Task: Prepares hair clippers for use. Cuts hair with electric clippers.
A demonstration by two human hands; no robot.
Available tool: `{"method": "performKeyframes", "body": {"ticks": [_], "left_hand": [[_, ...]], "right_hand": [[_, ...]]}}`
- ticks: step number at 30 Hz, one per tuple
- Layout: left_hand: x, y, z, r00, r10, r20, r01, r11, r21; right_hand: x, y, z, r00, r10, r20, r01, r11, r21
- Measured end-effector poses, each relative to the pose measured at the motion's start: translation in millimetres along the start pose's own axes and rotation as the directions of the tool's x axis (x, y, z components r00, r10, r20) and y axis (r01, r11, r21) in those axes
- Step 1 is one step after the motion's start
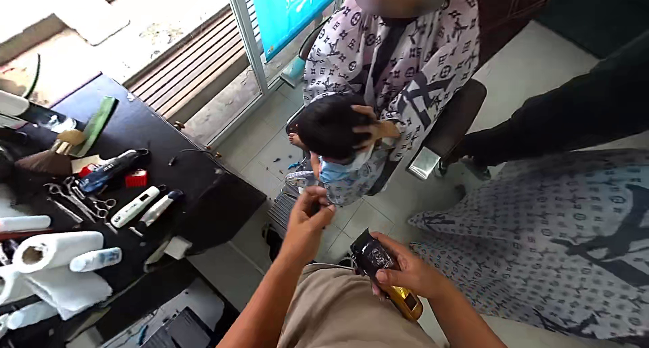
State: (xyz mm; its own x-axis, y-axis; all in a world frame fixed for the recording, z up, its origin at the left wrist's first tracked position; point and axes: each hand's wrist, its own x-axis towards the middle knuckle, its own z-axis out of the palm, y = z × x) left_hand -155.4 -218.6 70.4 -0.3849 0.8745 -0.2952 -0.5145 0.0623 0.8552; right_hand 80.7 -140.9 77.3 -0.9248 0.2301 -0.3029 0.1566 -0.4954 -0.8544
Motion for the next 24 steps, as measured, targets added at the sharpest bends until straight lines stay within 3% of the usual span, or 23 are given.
{"method": "performKeyframes", "body": {"ticks": [4,8,12,17,24], "left_hand": [[3.4,-73.3,109.4,0.948,-0.145,0.284,0.143,0.989,0.028],[27.3,-88.1,185.4,0.963,-0.109,0.246,0.104,0.994,0.035],[50.0,-79.7,224.7,0.95,-0.062,0.306,0.081,0.995,-0.052],[101.2,-80.7,257.9,0.934,0.065,0.352,-0.044,0.997,-0.065],[162.7,-96.5,301.7,0.949,0.076,0.306,-0.053,0.995,-0.084]], "right_hand": [[-75.2,-3.5,-48.3,0.982,0.032,-0.184,-0.038,0.999,-0.03],[-118.3,-33.6,-97.3,0.959,0.018,-0.284,-0.033,0.998,-0.048],[-117.9,-64.9,-147.8,0.959,-0.017,-0.283,-0.039,0.981,-0.189],[-97.6,-109.5,-213.9,0.985,-0.023,-0.172,-0.028,0.958,-0.285],[-73.2,-161.2,-296.9,0.992,0.086,-0.09,-0.111,0.939,-0.325]]}}
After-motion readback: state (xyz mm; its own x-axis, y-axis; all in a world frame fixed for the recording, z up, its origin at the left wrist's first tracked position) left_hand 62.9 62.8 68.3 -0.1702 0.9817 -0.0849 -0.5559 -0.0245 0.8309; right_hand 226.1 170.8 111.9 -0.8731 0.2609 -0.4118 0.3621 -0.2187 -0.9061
